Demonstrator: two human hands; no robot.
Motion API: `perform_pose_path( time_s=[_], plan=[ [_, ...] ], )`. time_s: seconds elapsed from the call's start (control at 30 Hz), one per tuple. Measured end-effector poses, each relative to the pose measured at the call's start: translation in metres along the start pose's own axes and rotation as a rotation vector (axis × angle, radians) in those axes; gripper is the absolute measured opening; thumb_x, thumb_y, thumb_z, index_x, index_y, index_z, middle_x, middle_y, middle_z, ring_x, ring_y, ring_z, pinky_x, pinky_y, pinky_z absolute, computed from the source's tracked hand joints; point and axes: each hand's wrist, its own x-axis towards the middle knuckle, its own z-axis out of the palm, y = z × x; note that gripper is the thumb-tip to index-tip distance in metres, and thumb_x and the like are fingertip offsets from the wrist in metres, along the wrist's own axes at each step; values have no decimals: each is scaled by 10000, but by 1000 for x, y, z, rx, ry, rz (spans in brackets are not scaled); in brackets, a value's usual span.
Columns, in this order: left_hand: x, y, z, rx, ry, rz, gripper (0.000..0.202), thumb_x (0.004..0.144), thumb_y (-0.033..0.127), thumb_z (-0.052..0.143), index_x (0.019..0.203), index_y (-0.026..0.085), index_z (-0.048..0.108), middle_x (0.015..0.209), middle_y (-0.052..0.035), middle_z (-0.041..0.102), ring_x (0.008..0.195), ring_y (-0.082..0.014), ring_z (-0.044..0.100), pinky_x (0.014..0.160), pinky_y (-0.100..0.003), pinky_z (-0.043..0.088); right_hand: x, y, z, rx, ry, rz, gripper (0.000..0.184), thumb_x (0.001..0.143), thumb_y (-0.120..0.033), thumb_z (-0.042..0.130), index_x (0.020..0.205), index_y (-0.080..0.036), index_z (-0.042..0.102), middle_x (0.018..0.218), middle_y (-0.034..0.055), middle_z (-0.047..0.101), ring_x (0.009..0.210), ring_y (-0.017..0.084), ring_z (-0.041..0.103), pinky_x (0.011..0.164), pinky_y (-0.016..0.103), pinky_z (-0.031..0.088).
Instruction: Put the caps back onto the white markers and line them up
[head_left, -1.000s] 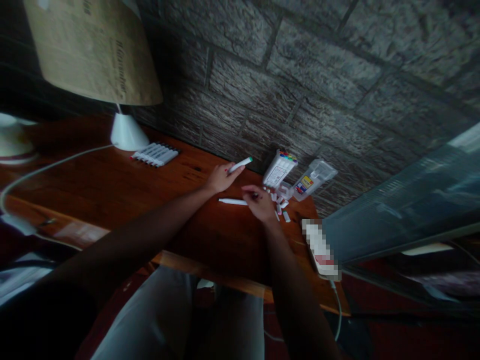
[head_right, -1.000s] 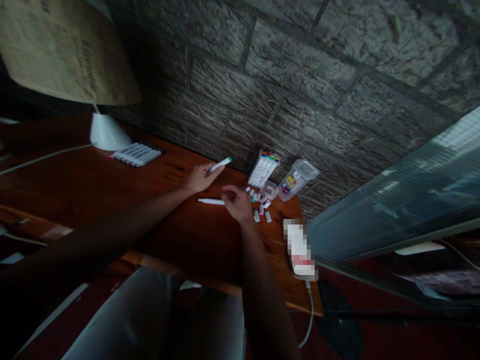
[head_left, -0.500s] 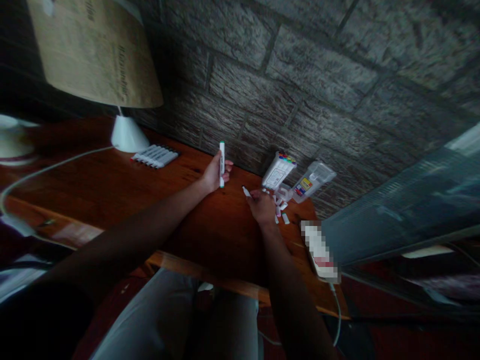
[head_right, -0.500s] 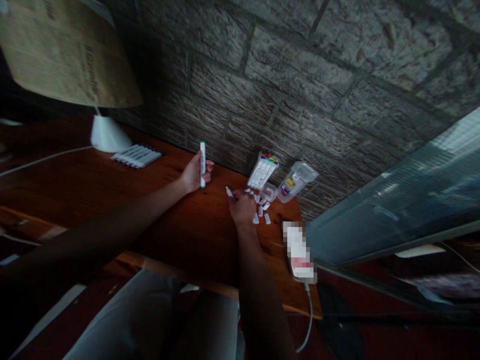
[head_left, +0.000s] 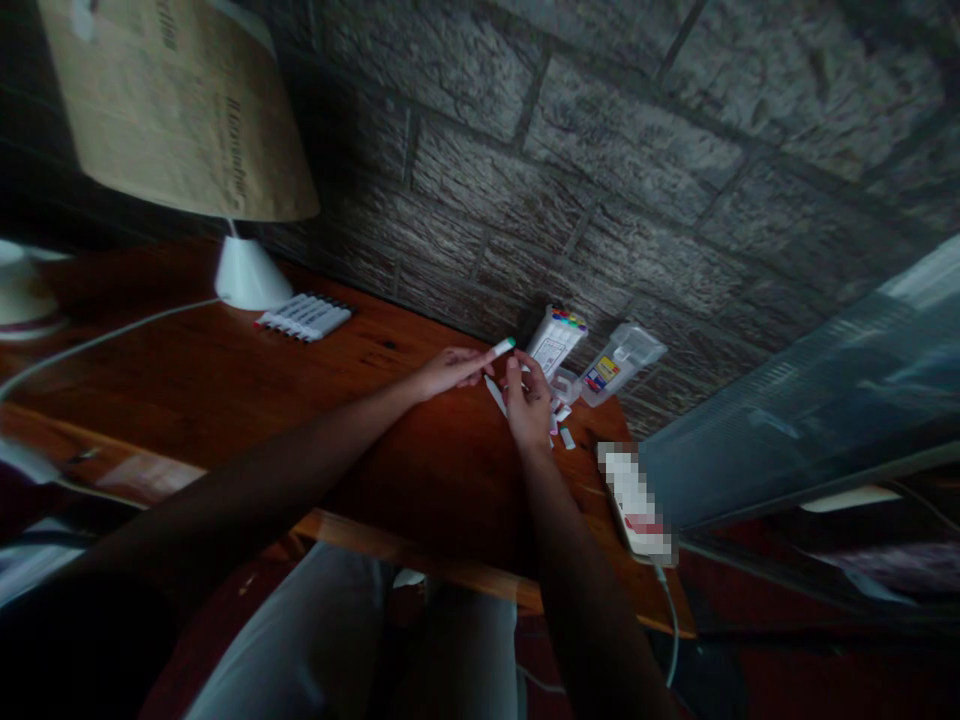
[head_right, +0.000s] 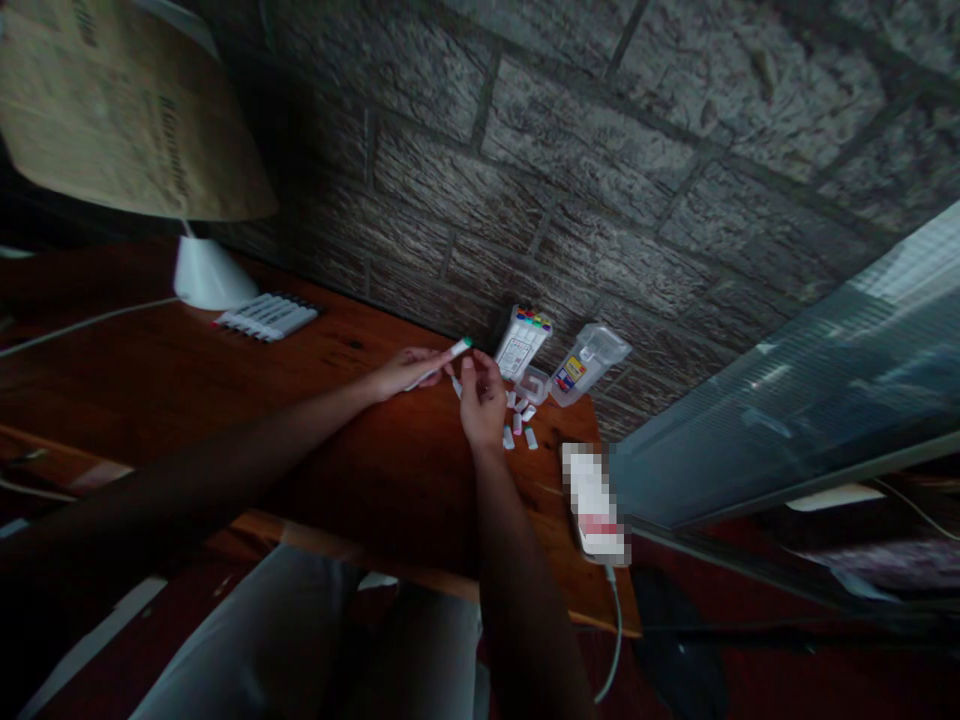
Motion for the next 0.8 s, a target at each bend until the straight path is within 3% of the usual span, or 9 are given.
perform_pose_path(
  time_s=[0.13,0.3,0.43,0.53,0.8],
  plan=[
    [-2,-3,4,215,-45,169,464,900,599,608,763,158,652,642,11,564,610,-104,508,570,-230,367,0,4,1,-5,-18,-31,360,864,-576,627,913,-220,653,735,-17,648,676,130,588,595,232,451],
    [-3,-8,3,411,-33,202,359,928,470,583,752,161,633,628,28,545,596,-110,487,570,-236,334,3,10,-1,-44,-20,-2,408,820,-604,676,789,-199,641,654,-31,613,611,118,540,591,240,428],
    [-5,-10,1,581,11,222,390,933,496,570,749,164,659,614,23,541,590,-116,484,574,-256,295,7,14,-3,-46,98,64,483,800,-663,669,695,-196,613,622,-15,614,589,120,536,569,245,423],
    [-5,-11,1,600,13,240,434,949,525,543,723,168,642,610,22,531,603,-120,491,592,-258,305,8,13,-5,-12,155,105,498,776,-680,689,692,-195,610,615,-12,622,577,120,541,552,246,421],
    [-5,-10,1,552,-3,306,311,939,432,574,845,164,700,717,1,634,658,-124,536,634,-246,360,5,9,-1,45,45,129,445,719,-619,768,691,-198,626,610,-32,596,527,99,459,506,251,365]
  ],
)
